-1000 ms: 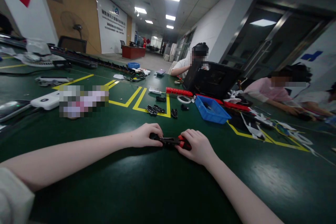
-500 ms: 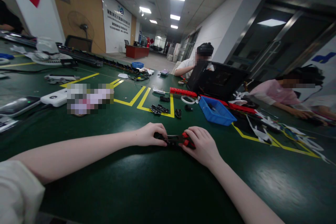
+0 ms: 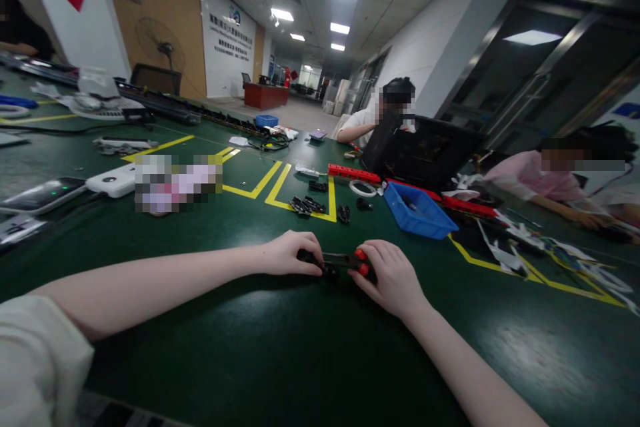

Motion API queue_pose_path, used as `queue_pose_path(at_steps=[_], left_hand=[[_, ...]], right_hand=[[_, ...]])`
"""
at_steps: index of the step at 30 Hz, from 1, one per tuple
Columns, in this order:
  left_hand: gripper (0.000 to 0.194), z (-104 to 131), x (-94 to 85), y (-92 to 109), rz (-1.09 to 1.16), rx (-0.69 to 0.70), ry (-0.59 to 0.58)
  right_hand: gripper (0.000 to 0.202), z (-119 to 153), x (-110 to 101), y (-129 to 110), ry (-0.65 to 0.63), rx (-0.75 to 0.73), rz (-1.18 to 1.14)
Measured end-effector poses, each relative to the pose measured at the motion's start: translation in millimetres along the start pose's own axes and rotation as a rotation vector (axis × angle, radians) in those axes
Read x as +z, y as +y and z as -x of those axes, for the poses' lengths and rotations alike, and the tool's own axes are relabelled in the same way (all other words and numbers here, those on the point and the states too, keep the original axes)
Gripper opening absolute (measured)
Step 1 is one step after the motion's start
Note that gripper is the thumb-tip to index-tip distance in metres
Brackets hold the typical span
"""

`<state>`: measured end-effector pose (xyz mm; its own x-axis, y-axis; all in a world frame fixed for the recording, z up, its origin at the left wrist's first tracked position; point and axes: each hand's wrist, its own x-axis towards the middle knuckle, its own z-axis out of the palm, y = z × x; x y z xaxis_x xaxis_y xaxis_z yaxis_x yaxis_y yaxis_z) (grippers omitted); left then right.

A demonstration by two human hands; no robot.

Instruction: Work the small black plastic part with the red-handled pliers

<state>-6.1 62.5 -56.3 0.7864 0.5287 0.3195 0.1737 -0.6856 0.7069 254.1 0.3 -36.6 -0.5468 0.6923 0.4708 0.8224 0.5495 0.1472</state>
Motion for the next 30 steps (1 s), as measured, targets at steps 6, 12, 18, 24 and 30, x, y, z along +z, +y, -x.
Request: queue_pose_path(at_steps=[6, 12, 18, 24, 30], left_hand=[[0.017, -0.2, 0.0, -0.2, -0.008, 0.005, -0.001], [0.016, -0.1, -0.1, -0.2, -0.012, 0.014, -0.006], [0.017, 0.6, -0.6, -0.4, -0.019, 0.017, -0.015], [0.017, 0.5, -0.9, -1.2, -0.032, 0.017, -0.023], [0.017, 0.1, -1.0, 0.0, -0.052, 0.028, -0.03]], right_hand=[[0.031, 2.9, 1.3, 1.2, -0.031, -0.003, 0.016], [0.033, 1.2, 1.7, 1.8, -0.061, 0.015, -0.003], [0.035, -1.6, 1.2, -0.6, -0.142, 0.05, 0.015], [0.033, -1.8, 2.0, -0.6, -0.136, 0.04, 0.05], [0.036, -2.6, 2.6, -1.5, -0.185, 0.049, 0.07]])
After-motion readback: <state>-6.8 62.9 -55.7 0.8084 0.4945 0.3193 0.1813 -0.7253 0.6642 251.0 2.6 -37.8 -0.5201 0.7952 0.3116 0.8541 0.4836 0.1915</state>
